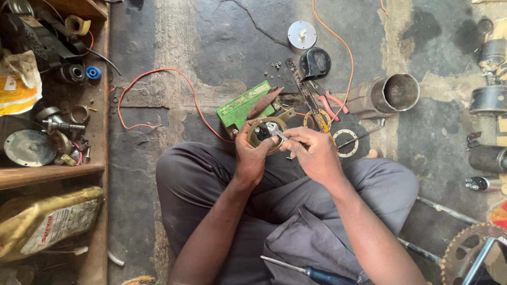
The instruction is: The person sits on the floor and uses a wrench and screwdriver to tighten bolts on a circular electrical component. They then connect a wire to the component and test it against a green battery, producing a spark. Finally, they attach a black plastic cover to the component.
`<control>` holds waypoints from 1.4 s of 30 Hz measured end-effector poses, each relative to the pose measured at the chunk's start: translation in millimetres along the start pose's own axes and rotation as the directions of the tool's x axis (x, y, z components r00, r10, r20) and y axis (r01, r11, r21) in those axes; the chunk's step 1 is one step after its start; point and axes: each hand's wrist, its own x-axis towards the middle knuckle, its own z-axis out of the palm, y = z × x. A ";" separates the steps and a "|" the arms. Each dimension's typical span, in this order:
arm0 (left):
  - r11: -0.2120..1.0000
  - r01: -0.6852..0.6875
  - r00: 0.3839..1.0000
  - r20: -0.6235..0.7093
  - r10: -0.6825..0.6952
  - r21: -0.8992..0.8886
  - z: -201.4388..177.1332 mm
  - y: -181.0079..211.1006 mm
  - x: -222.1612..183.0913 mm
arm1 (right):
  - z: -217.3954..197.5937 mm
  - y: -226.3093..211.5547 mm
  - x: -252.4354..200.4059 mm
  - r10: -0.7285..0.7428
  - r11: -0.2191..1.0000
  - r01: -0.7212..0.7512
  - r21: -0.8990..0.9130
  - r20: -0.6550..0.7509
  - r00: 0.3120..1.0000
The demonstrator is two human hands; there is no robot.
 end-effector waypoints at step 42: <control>0.980 -0.180 0.981 0.052 0.185 -0.082 -3.4 -13.2 -1.3 | 17.9 -7.2 -6.1 0.262 0.962 -0.270 0.040 0.140 0.955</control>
